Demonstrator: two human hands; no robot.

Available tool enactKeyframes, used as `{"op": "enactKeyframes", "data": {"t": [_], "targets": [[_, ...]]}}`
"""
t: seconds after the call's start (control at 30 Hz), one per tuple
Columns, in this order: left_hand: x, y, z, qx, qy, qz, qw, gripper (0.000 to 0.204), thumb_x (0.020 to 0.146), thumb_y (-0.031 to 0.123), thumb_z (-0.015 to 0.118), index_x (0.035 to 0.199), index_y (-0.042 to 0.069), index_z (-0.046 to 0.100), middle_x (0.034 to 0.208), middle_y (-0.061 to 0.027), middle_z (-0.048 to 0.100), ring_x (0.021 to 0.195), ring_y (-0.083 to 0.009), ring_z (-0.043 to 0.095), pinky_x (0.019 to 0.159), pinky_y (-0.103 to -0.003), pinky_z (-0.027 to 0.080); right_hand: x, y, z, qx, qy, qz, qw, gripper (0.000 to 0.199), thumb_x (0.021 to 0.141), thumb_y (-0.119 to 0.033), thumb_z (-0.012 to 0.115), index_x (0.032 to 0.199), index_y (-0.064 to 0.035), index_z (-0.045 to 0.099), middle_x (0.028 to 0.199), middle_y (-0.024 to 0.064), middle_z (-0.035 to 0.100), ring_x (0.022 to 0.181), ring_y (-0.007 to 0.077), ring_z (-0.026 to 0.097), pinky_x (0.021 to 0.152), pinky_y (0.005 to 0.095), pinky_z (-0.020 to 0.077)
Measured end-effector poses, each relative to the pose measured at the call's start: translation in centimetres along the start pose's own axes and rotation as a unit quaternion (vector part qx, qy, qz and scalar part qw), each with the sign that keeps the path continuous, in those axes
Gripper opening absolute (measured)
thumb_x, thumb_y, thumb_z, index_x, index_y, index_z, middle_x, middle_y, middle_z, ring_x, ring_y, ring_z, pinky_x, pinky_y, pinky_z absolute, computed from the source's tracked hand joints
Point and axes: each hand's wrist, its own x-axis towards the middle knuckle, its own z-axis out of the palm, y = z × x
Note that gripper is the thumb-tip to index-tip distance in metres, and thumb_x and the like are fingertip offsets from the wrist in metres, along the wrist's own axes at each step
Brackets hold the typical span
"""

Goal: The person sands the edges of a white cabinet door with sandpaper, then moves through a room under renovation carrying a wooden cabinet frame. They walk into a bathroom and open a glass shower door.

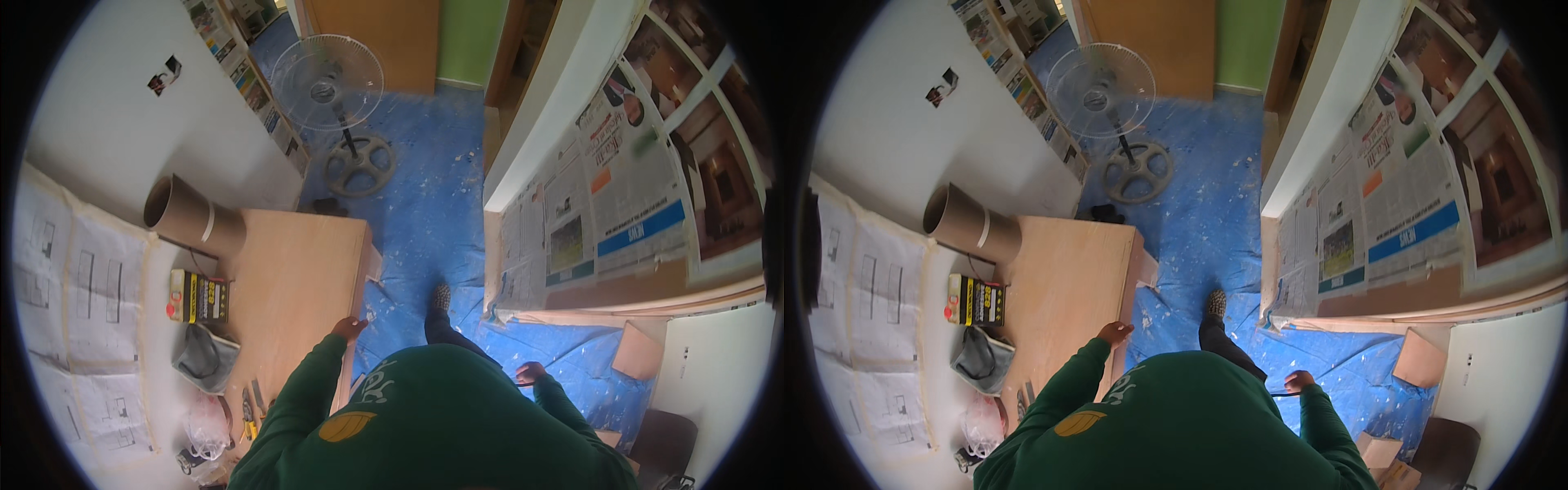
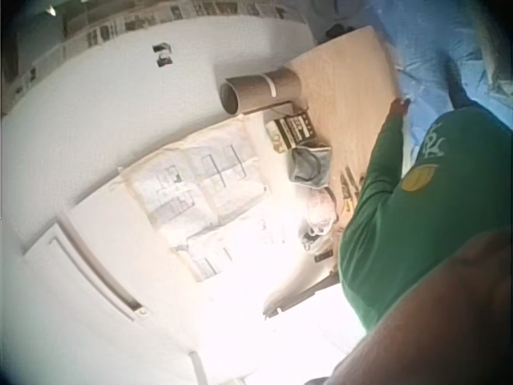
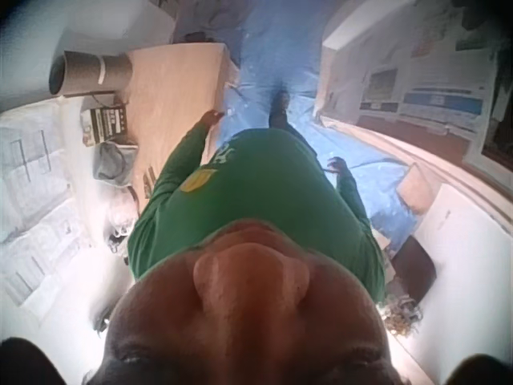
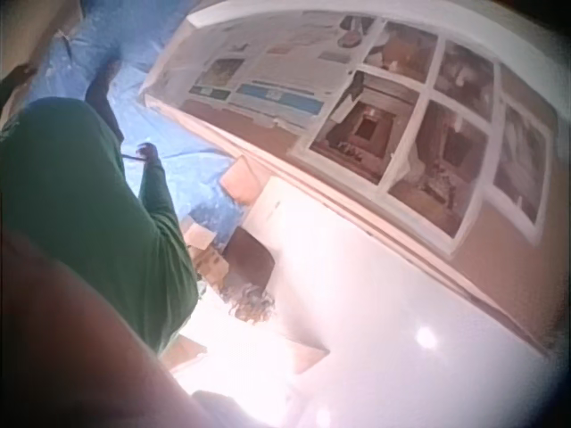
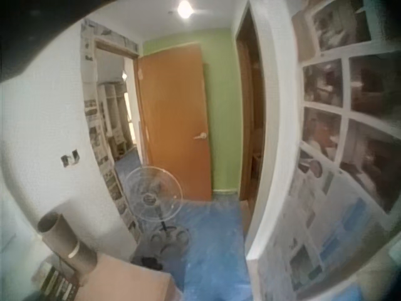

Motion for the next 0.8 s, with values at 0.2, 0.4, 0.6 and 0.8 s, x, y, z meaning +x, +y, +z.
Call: {"op": "enactKeyframes", "data": {"t": [0.2,0.4,0.6,0.8], "targets": [[10.3,8.0,-5.7,-0.048,0.035,0.034,0.998,0.050,0.094,0.051,0.067,0.103,0.002,0.071,0.091,-0.0108,0.074,0.086,-0.0231,0.069,0.082,-0.036,0.053,21.3,-9.8,-7.0,-0.497,-0.068,-0.357,0.788,0.038,0.090,-0.039,0.064,0.087,-0.0032,0.074,0.082,0.0153,0.074,0.078,0.0318,0.070,0.068,0.0427,0.0543],[17.4,16.9,-14.4,-0.171,0.044,0.023,0.984,0.045,0.096,0.044,0.066,0.107,0.001,0.070,0.099,-0.0121,0.073,0.094,-0.0221,0.068,0.086,-0.035,0.052,17.0,-39.5,-21.2,-0.135,-0.016,-0.217,0.967,0.044,0.094,-0.046,0.062,0.082,-0.0061,0.073,0.067,0.0146,0.067,0.065,0.0307,0.069,0.066,0.0439,0.0541],[31.9,24.6,-21.8,-0.205,0.026,0.062,0.977,0.047,0.096,0.044,0.067,0.115,0.002,0.070,0.115,-0.0177,0.073,0.112,-0.0272,0.067,0.097,-0.038,0.050,21.9,-52.7,-30.9,-0.020,-0.012,-0.173,0.985,0.062,0.083,-0.011,0.078,0.141,-0.0105,0.055,0.119,0.0218,0.064,0.078,0.0283,0.071,0.058,0.0392,0.0615],[45.2,36.1,-29.9,-0.179,-0.011,0.182,0.967,0.028,0.096,0.030,0.070,0.109,0.005,0.071,0.102,-0.0108,0.073,0.099,-0.0217,0.068,0.089,-0.035,0.052,29.7,-57.7,-36.8,-0.098,0.099,-0.117,0.983,0.064,0.081,-0.039,0.079,0.133,-0.0060,0.062,0.117,0.0177,0.068,0.100,0.0279,0.068,0.089,0.0393,0.0555]]}}
